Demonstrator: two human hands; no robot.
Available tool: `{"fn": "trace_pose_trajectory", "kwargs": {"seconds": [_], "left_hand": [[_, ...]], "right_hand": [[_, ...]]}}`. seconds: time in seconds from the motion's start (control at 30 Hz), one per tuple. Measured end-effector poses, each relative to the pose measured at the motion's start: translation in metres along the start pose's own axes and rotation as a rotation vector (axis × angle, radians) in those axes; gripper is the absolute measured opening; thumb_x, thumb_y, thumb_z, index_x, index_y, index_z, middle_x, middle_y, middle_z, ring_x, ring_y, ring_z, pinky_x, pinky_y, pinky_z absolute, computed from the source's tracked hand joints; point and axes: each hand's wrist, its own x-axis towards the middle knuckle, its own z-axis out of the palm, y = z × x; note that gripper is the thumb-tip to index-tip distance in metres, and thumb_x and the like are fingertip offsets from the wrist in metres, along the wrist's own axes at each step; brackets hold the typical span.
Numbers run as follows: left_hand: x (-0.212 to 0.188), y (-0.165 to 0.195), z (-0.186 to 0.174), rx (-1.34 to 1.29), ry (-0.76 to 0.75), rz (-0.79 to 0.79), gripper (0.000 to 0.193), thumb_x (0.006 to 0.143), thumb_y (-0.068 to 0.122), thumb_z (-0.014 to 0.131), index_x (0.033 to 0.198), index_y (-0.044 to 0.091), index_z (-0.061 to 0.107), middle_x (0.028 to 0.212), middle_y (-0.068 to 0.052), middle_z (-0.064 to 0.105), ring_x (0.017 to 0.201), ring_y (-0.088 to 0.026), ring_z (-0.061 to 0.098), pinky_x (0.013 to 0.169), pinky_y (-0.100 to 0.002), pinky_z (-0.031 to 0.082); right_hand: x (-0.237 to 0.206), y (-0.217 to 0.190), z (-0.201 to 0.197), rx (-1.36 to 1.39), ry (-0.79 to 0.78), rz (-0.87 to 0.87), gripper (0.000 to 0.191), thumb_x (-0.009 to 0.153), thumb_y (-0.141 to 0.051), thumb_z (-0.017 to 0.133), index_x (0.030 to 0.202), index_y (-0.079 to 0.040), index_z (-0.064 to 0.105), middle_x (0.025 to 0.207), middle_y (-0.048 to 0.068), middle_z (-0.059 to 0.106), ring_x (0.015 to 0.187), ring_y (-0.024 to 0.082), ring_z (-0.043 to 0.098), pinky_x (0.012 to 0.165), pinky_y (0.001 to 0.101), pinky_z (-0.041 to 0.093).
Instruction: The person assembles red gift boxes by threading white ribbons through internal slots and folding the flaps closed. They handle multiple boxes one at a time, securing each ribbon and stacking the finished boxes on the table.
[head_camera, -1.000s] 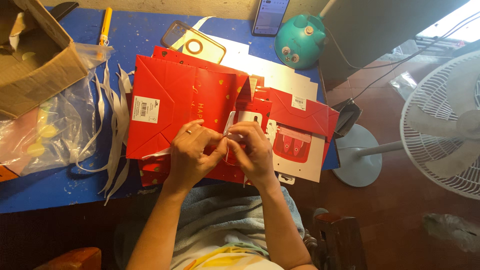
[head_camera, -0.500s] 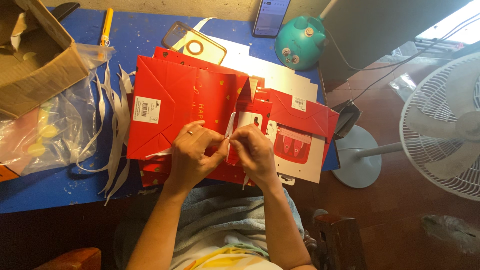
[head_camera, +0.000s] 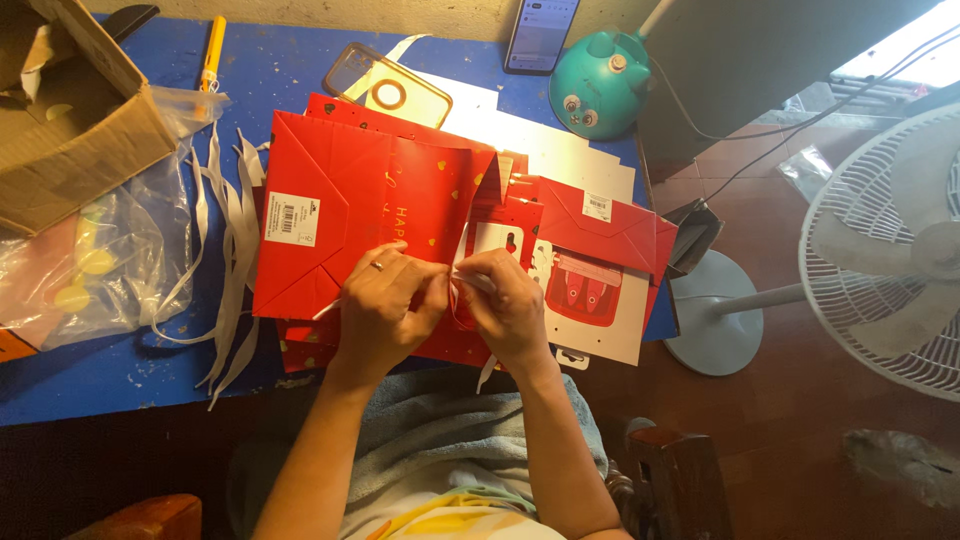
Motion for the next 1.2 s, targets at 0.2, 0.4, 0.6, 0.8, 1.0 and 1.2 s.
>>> {"fn": "trace_pose_trajectory", "kwargs": {"seconds": [0.2, 0.4, 0.6, 0.8, 1.0, 1.2], "left_hand": [[0.004, 0.006, -0.004, 0.057, -0.006, 0.032, 0.009, 0.086, 0.013, 0.076, 0.093, 0.008, 0.072, 0.077, -0.005, 0.066, 0.078, -0.025, 0.066, 0.101, -0.047, 0.052], [0.007, 0.010, -0.005, 0.073, -0.015, 0.053, 0.011, 0.085, 0.014, 0.080, 0.093, 0.010, 0.074, 0.080, -0.001, 0.069, 0.079, -0.020, 0.065, 0.105, -0.047, 0.049], [0.006, 0.007, -0.004, 0.062, -0.006, 0.041, 0.011, 0.085, 0.012, 0.081, 0.092, 0.010, 0.073, 0.080, -0.003, 0.069, 0.078, -0.022, 0.065, 0.104, -0.047, 0.050], [0.004, 0.001, -0.001, 0.031, 0.019, 0.024, 0.013, 0.087, 0.010, 0.080, 0.097, 0.010, 0.071, 0.080, -0.002, 0.068, 0.079, -0.021, 0.066, 0.104, -0.045, 0.051], [0.000, 0.000, 0.001, 0.036, 0.031, 0.032, 0.014, 0.088, 0.011, 0.081, 0.098, 0.010, 0.071, 0.079, -0.003, 0.068, 0.077, -0.021, 0.066, 0.102, -0.044, 0.052], [-0.001, -0.002, 0.001, 0.058, 0.033, 0.013, 0.015, 0.088, 0.012, 0.082, 0.099, 0.008, 0.071, 0.077, -0.005, 0.066, 0.078, -0.022, 0.065, 0.100, -0.045, 0.053]], "right_hand": [[-0.005, 0.005, 0.000, 0.022, 0.034, 0.016, 0.011, 0.093, 0.005, 0.068, 0.100, -0.001, 0.063, 0.093, 0.006, 0.066, 0.074, 0.010, 0.067, 0.065, 0.0234, 0.053], [-0.014, 0.021, 0.000, 0.259, 0.062, 0.149, 0.012, 0.096, 0.002, 0.063, 0.107, 0.000, 0.062, 0.084, -0.002, 0.064, 0.069, 0.000, 0.053, 0.060, 0.0186, 0.046], [-0.018, 0.033, -0.001, 0.386, 0.128, 0.120, 0.008, 0.100, 0.002, 0.060, 0.105, -0.003, 0.056, 0.089, 0.001, 0.066, 0.078, 0.005, 0.062, 0.073, 0.0213, 0.054], [-0.009, 0.015, -0.007, 0.450, -0.037, 0.183, 0.026, 0.095, 0.009, 0.060, 0.119, 0.001, 0.057, 0.107, 0.005, 0.070, 0.101, 0.007, 0.068, 0.088, 0.0241, 0.056], [-0.014, 0.020, -0.004, 0.350, -0.010, 0.109, 0.017, 0.100, 0.011, 0.060, 0.115, 0.005, 0.068, 0.094, 0.004, 0.068, 0.081, 0.004, 0.060, 0.072, 0.0214, 0.051], [-0.031, 0.056, 0.006, 0.377, 0.176, 0.136, 0.010, 0.103, 0.009, 0.063, 0.105, -0.001, 0.060, 0.082, -0.005, 0.057, 0.066, -0.003, 0.047, 0.058, 0.0159, 0.038]]}}
